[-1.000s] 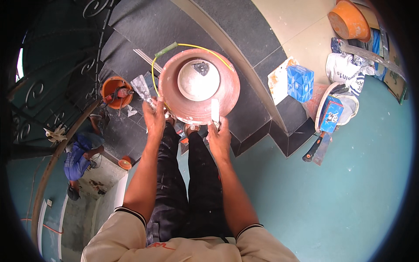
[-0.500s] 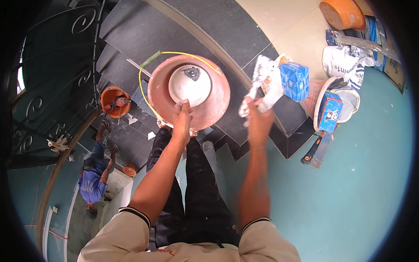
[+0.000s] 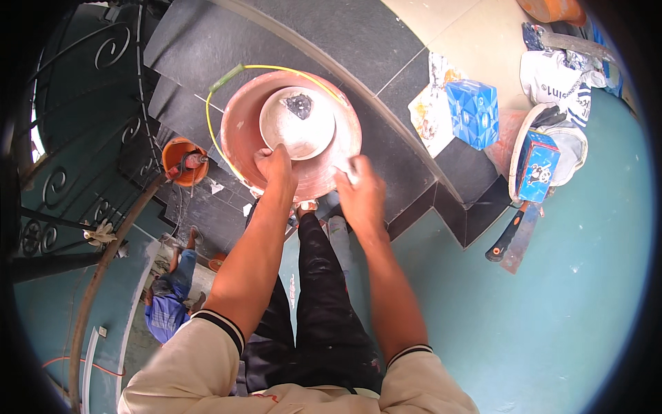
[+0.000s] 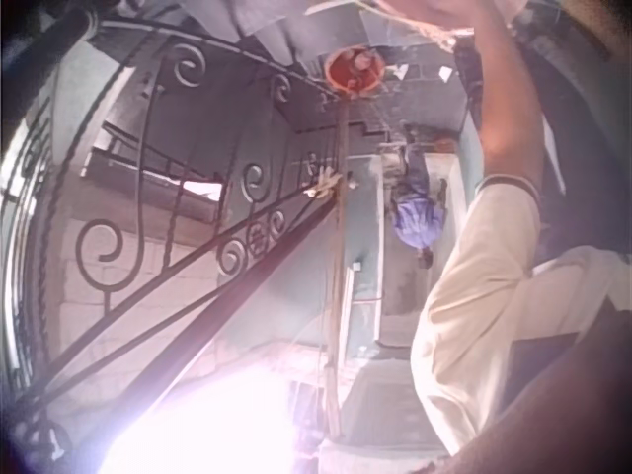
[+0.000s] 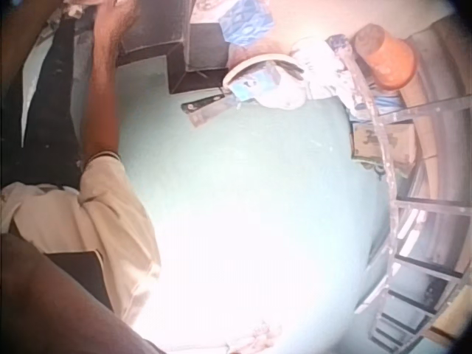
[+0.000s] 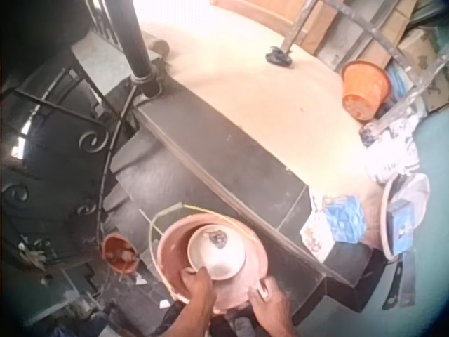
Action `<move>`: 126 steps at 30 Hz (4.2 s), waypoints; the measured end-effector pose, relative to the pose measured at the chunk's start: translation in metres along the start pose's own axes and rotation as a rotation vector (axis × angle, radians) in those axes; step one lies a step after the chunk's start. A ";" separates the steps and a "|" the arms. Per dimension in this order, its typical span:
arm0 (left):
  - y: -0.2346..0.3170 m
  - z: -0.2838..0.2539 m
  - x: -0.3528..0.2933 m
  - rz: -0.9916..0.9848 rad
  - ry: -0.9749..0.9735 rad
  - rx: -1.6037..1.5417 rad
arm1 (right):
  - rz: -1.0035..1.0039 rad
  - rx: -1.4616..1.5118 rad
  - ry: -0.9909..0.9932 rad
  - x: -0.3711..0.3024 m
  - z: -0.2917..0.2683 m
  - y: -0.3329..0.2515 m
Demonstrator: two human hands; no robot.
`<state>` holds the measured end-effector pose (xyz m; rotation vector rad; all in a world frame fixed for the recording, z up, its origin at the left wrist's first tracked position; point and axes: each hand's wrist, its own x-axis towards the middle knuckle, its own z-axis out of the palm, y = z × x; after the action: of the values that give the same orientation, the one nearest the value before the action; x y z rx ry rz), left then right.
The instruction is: The person scoops a white powder from a pink bucket into a white bowl using a small white scoop. They then use their hand to mix the powder inside the bowl. Finally, they place the bowl on the stairs and handle a red power drill and a small red box.
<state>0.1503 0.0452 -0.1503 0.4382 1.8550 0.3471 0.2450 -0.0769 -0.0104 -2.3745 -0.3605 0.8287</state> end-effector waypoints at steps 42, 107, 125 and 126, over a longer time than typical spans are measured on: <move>0.071 -0.128 -0.102 0.157 -0.444 0.165 | 0.223 -0.030 -0.273 -0.004 -0.061 -0.011; 0.096 -0.121 -0.108 -0.368 -0.569 -0.238 | 0.128 0.073 0.024 -0.085 -0.055 -0.064; 0.060 -0.091 -0.072 -0.656 -0.570 -0.232 | -0.274 0.121 0.494 -0.042 -0.064 -0.090; 0.060 -0.091 -0.071 -0.681 -0.567 -0.225 | -0.173 -0.159 0.179 -0.040 -0.055 -0.086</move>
<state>0.0918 0.0634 -0.0352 -0.2433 1.2864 -0.0413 0.2440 -0.0509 0.0960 -2.4977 -0.5672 0.5205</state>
